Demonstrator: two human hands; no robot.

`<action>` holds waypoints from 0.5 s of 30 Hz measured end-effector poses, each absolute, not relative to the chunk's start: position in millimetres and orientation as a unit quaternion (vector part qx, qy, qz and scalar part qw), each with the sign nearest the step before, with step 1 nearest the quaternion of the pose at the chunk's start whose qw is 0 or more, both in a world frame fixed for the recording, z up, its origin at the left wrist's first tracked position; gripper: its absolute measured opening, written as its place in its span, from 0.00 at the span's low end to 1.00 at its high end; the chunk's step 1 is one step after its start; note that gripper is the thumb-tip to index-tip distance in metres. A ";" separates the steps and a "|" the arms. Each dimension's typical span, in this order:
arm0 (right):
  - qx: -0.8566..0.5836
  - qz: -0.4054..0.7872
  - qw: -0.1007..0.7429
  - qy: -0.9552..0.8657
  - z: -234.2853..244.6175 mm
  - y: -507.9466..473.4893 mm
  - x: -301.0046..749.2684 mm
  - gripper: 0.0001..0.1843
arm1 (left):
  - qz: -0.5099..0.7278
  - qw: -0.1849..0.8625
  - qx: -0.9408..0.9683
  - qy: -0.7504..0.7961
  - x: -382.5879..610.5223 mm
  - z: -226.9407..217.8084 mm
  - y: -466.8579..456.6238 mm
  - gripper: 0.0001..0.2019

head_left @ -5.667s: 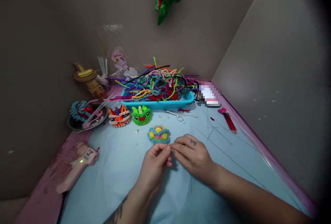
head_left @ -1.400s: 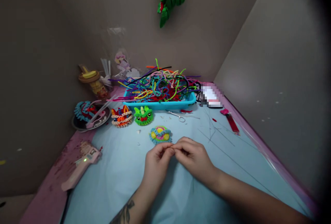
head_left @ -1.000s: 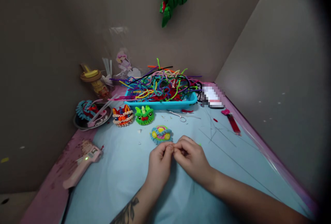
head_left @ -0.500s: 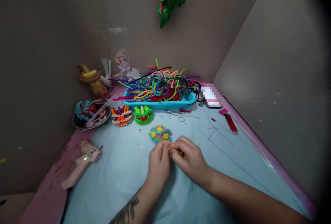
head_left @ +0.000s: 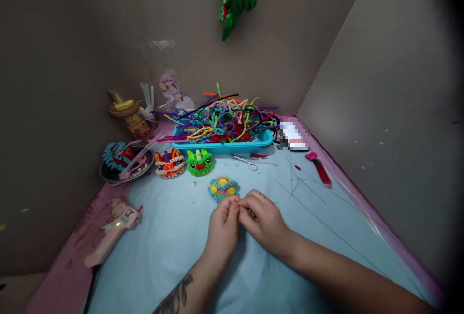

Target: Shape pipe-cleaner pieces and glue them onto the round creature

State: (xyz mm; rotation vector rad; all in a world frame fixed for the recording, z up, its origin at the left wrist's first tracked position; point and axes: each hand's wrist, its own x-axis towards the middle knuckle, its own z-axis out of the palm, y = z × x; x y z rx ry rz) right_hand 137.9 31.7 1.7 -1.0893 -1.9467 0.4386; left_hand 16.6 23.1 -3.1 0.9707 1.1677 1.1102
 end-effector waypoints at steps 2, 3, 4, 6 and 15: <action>-0.437 0.188 0.423 -0.771 3.0 31.1 137.1 0.08 | 0.476 0.585 0.437 0.491 17.2 -0.5 23.3 0.11; -0.440 0.197 0.425 -0.767 4.0 30.9 136.8 0.08 | 0.476 0.582 0.446 0.486 17.4 0.3 23.4 0.10; -0.443 0.208 0.427 -0.760 5.1 30.8 136.5 0.08 | 0.477 0.579 0.449 0.486 17.5 0.6 23.3 0.10; -0.452 0.236 0.432 -0.744 7.2 31.0 136.1 0.08 | 0.476 0.576 0.448 0.491 17.5 -0.4 23.1 0.11; -0.498 0.344 0.417 -0.678 9.0 34.8 139.1 0.08 | 0.469 0.633 0.380 0.485 16.7 -8.6 24.1 0.19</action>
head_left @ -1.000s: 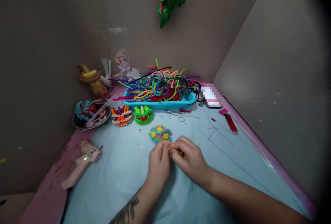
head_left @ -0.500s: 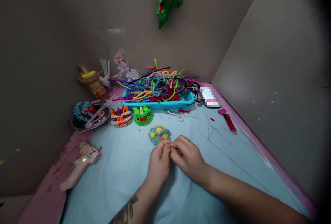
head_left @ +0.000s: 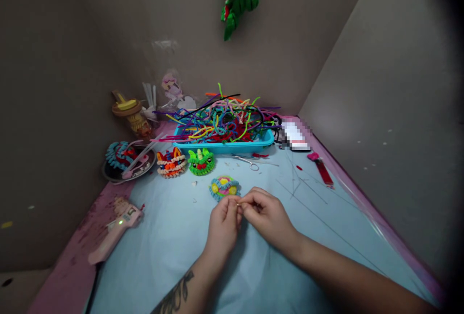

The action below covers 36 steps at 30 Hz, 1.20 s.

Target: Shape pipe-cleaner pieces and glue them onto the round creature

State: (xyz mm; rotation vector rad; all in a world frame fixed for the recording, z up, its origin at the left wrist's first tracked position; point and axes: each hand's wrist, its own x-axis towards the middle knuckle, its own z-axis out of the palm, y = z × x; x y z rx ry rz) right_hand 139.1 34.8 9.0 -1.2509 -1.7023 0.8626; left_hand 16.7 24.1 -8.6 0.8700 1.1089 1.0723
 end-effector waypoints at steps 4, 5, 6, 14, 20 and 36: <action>-0.502 0.331 0.426 -0.676 9.3 35.6 140.7 0.08 | 0.462 0.655 0.352 0.483 15.9 -4.9 24.8 0.19; -0.501 0.320 0.428 -0.680 9.3 35.7 141.3 0.08 | 0.463 0.652 0.353 0.485 15.3 -4.2 25.0 0.19; -0.499 0.306 0.432 -0.687 9.1 35.8 142.0 0.08 | 0.465 0.645 0.357 0.490 14.5 -3.7 25.1 0.19; -0.398 0.192 0.429 -0.788 5.6 35.9 146.9 0.09 | 0.461 0.643 0.372 0.486 10.6 -6.0 24.3 0.17; -0.394 0.210 0.444 -0.777 3.8 37.4 148.1 0.17 | 0.477 0.637 0.358 0.489 7.9 -6.9 25.5 0.16; -0.382 0.243 0.427 -0.783 9.3 41.4 153.3 0.11 | 0.432 0.602 0.426 0.519 2.1 -6.3 25.1 0.17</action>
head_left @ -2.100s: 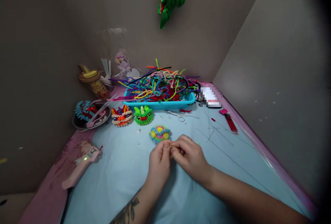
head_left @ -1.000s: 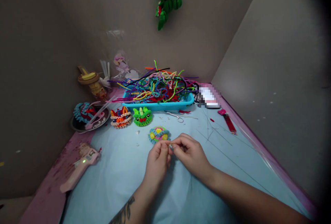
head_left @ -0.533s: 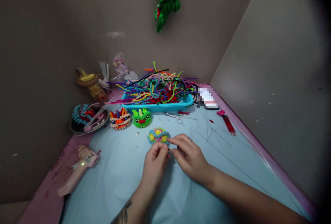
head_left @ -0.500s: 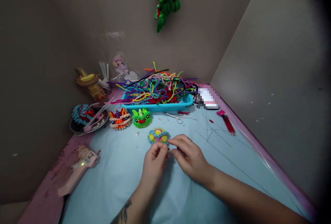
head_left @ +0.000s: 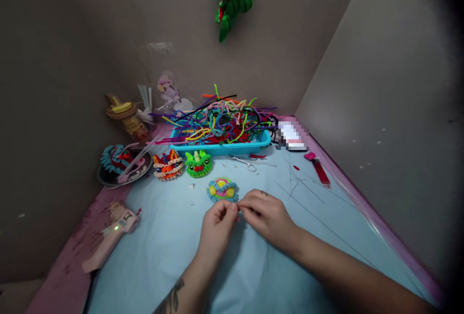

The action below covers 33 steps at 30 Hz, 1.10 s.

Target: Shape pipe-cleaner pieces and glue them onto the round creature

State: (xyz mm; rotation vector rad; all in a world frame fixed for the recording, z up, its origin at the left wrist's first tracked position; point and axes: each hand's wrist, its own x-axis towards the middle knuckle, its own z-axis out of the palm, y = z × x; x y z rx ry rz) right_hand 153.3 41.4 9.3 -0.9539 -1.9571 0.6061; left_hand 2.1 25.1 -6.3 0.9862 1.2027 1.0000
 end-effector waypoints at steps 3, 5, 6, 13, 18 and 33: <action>-0.397 0.252 0.419 -0.777 9.1 42.2 153.3 0.09 | 0.425 0.600 0.436 0.519 2.0 -4.4 26.4 0.16; -0.408 0.252 0.420 -0.770 9.6 41.9 152.8 0.09 | 0.430 0.595 0.440 0.517 2.7 -2.5 26.9 0.15; -0.414 0.250 0.422 -0.767 9.9 41.4 152.4 0.09 | 0.437 0.589 0.441 0.516 3.3 -1.5 26.9 0.14; -0.416 0.247 0.427 -0.764 11.5 38.4 150.7 0.08 | 0.474 0.543 0.458 0.521 4.8 2.9 25.7 0.08; -0.379 0.277 0.429 -0.771 16.0 40.6 153.8 0.09 | 0.466 0.598 0.407 0.509 1.5 3.6 28.5 0.10; -0.366 0.300 0.449 -0.758 14.6 42.7 155.0 0.10 | 0.447 0.642 0.346 0.518 1.9 2.2 28.7 0.13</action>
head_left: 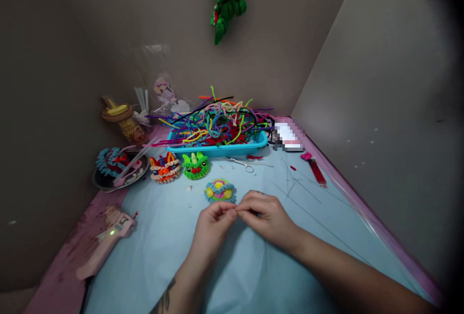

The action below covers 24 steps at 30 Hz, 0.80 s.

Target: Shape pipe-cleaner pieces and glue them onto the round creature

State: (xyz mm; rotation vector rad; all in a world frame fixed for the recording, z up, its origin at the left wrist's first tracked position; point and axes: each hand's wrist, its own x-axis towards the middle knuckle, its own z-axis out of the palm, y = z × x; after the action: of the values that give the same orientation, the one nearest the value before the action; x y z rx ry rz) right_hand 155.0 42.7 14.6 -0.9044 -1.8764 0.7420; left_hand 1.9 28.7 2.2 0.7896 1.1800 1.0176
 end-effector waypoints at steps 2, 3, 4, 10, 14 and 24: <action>-0.371 0.302 0.444 -0.758 15.0 42.7 154.9 0.10 | 0.446 0.639 0.350 0.519 1.9 3.0 28.7 0.13; -0.372 0.303 0.443 -0.757 15.3 42.7 154.8 0.10 | 0.446 0.640 0.349 0.519 2.0 3.6 28.7 0.13; -0.373 0.303 0.444 -0.756 15.6 42.6 154.8 0.09 | 0.446 0.643 0.347 0.517 2.2 4.2 28.5 0.13; -0.382 0.304 0.440 -0.753 13.6 42.4 154.1 0.09 | 0.444 0.647 0.340 0.518 3.4 4.4 28.0 0.13; -0.392 0.295 0.444 -0.749 10.9 41.1 152.1 0.09 | 0.447 0.637 0.354 0.520 4.4 1.6 27.0 0.12; -0.399 0.196 0.444 -0.778 5.7 38.1 146.1 0.07 | 0.470 0.562 0.432 0.526 9.7 2.7 23.9 0.10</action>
State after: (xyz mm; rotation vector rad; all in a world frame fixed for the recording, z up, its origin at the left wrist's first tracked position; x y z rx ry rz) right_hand 146.1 38.1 5.7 -0.9901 -1.9288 0.4855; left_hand 9.7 23.9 2.7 1.0178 1.2377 1.1066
